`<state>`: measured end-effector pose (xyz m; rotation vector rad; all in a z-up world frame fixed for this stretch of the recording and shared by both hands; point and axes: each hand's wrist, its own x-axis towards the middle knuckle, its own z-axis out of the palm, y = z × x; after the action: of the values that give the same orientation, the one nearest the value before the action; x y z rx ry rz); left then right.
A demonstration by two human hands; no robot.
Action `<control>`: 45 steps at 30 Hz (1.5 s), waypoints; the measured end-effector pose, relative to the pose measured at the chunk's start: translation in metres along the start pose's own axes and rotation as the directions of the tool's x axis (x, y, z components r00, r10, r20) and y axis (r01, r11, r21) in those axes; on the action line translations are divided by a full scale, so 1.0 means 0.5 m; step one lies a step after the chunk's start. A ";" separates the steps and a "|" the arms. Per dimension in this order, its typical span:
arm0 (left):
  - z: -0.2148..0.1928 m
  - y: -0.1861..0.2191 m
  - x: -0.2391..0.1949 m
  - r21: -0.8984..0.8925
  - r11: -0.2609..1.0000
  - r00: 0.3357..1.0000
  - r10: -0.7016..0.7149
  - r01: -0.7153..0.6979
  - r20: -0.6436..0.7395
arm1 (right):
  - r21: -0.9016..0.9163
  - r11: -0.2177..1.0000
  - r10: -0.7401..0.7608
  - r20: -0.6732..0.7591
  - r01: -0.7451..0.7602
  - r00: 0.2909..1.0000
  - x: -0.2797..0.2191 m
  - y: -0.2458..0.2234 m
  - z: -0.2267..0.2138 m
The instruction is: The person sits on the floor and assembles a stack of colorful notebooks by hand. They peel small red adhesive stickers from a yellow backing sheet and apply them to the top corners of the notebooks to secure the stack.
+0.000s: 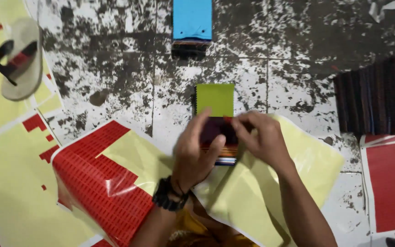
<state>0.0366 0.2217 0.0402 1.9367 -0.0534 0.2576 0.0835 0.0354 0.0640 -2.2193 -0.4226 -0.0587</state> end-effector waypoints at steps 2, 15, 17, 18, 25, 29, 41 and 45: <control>-0.031 -0.014 0.053 0.049 0.997 0.998 -0.061 0.060 0.033 | 0.019 0.998 0.052 0.045 -0.053 0.998 0.061 0.041 0.033; -0.012 -0.233 0.180 0.590 0.748 0.948 0.176 -0.304 0.265 | 0.009 0.988 0.145 0.281 -0.153 0.949 0.168 0.119 0.141; -0.001 -0.235 0.175 0.620 0.693 0.928 0.237 -0.368 0.286 | -0.007 0.982 0.181 0.290 -0.187 0.940 0.171 0.145 0.150; 0.003 -0.235 0.173 0.649 0.628 0.903 0.299 -0.429 0.308 | -0.019 0.977 0.210 0.296 -0.214 0.932 0.172 0.157 0.154; 0.002 -0.224 0.179 0.699 0.594 0.915 0.204 -0.398 0.347 | -0.198 0.957 0.261 0.272 -0.212 0.926 0.190 0.142 0.149; 0.003 -0.222 0.185 0.668 0.648 0.919 0.142 -0.366 0.367 | -0.373 0.924 0.003 0.218 0.081 0.976 0.202 0.144 0.136; 0.004 -0.260 0.184 0.189 0.982 0.992 -0.009 -0.014 0.123 | -0.582 0.646 -0.537 0.114 0.494 0.836 0.159 0.261 0.171; -0.006 -0.242 0.191 -0.046 0.999 0.991 -0.004 0.011 0.134 | -0.456 0.698 -0.467 0.296 0.552 0.834 0.149 0.217 0.141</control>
<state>0.1487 0.2776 -0.0496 1.9052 -0.1393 0.1202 0.1811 0.0474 -0.0483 -2.5754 -1.2462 -0.3372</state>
